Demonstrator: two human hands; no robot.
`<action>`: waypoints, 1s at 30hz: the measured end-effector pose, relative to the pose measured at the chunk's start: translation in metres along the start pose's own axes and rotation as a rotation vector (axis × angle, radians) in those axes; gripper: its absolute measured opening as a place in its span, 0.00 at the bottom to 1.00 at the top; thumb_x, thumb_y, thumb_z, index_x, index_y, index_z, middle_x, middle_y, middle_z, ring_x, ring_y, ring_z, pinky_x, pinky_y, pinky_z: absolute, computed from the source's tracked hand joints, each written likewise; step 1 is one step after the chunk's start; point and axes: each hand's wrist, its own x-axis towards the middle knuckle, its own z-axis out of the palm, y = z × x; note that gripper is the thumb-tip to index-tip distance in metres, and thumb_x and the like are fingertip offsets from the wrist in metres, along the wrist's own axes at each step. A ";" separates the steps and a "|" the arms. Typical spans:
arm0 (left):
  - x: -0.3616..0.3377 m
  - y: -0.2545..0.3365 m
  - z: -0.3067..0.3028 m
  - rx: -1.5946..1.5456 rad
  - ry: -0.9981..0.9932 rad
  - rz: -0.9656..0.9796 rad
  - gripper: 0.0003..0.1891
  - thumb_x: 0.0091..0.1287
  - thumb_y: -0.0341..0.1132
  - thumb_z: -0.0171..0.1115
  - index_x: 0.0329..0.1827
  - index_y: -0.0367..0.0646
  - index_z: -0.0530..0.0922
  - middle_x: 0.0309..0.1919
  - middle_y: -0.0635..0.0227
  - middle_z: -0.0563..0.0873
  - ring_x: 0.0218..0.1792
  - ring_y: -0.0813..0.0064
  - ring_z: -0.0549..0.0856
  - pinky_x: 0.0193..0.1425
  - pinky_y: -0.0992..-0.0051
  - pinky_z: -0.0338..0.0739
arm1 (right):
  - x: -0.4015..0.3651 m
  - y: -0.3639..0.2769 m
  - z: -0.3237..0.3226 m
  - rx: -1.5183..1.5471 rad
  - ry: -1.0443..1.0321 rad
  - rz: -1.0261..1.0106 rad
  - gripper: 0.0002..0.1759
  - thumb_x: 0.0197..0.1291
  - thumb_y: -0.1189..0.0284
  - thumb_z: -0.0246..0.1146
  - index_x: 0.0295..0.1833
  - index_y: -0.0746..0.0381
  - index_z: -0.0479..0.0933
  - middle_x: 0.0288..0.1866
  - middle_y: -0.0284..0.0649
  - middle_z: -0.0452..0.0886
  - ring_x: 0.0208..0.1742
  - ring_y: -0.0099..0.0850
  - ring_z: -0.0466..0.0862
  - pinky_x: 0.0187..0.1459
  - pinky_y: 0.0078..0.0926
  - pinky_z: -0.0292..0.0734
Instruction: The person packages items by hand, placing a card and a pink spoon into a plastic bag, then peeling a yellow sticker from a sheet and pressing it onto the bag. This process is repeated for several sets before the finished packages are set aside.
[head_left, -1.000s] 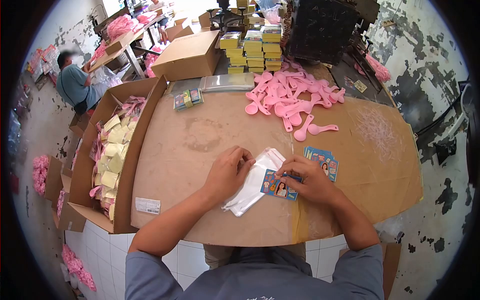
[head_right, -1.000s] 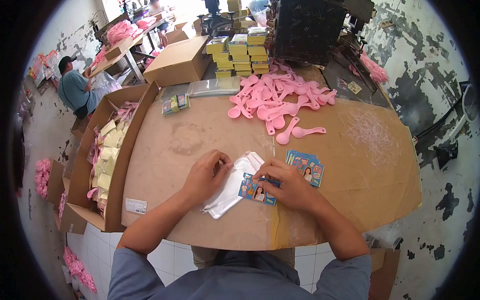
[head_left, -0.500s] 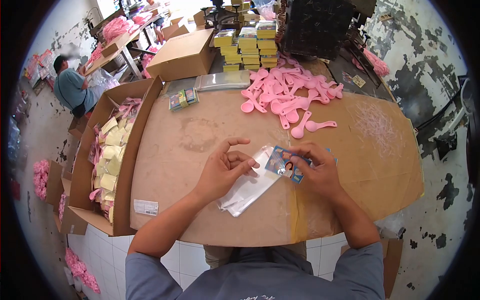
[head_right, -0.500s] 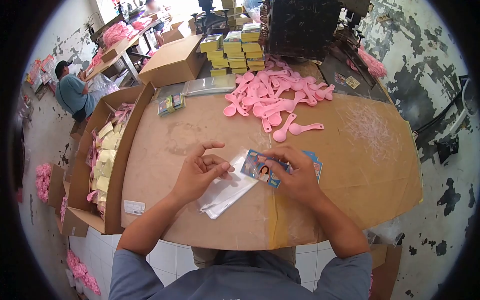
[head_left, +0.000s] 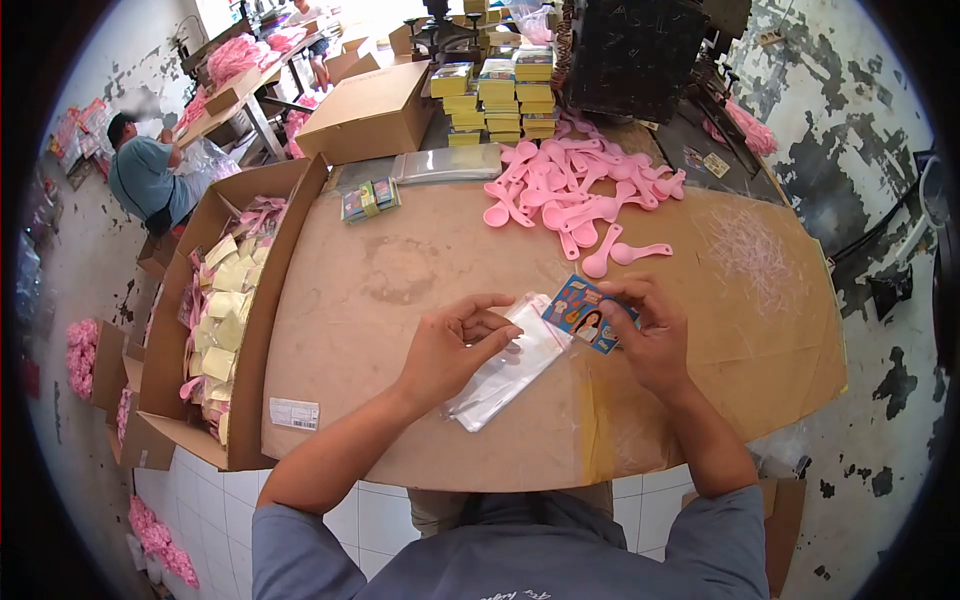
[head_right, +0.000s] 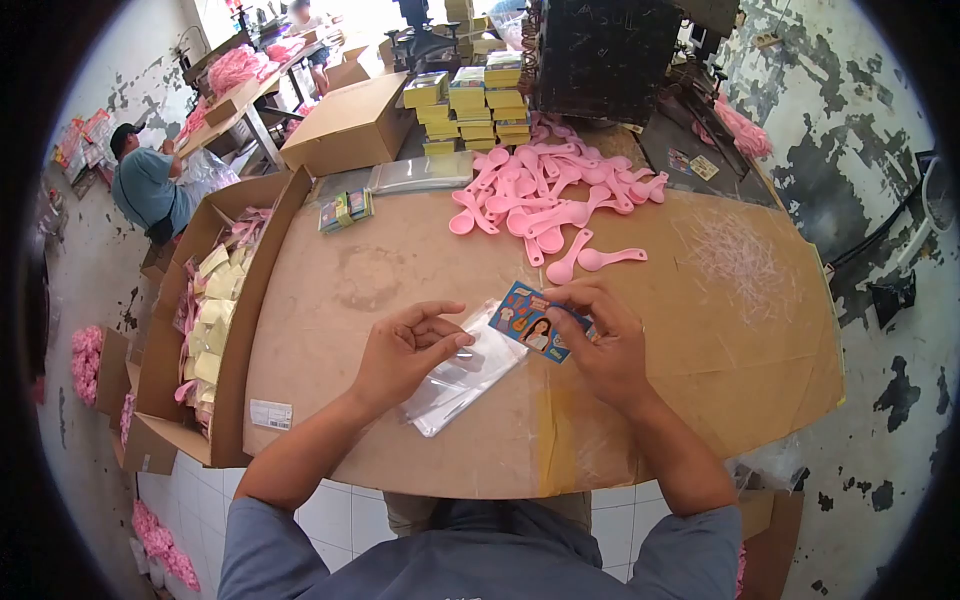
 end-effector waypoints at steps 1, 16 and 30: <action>0.000 -0.002 -0.001 0.010 -0.003 -0.006 0.19 0.73 0.25 0.69 0.65 0.29 0.78 0.47 0.56 0.92 0.47 0.74 0.92 0.53 0.77 0.87 | 0.001 0.000 -0.002 0.004 0.008 -0.009 0.11 0.68 0.80 0.68 0.55 0.66 0.85 0.52 0.38 0.83 0.47 0.23 0.84 0.48 0.23 0.80; -0.004 -0.002 0.002 0.213 -0.047 0.038 0.14 0.74 0.29 0.69 0.60 0.32 0.84 0.45 0.61 0.92 0.43 0.78 0.91 0.46 0.78 0.85 | 0.002 -0.018 0.008 -0.233 -0.317 -0.101 0.10 0.65 0.82 0.70 0.50 0.63 0.89 0.44 0.38 0.85 0.37 0.25 0.86 0.38 0.24 0.82; -0.002 -0.007 0.003 0.054 -0.064 -0.031 0.19 0.72 0.25 0.70 0.64 0.30 0.80 0.45 0.63 0.91 0.45 0.79 0.90 0.49 0.77 0.85 | 0.000 -0.011 0.004 -0.152 -0.045 0.010 0.10 0.65 0.81 0.71 0.51 0.63 0.88 0.44 0.37 0.84 0.42 0.25 0.84 0.43 0.24 0.79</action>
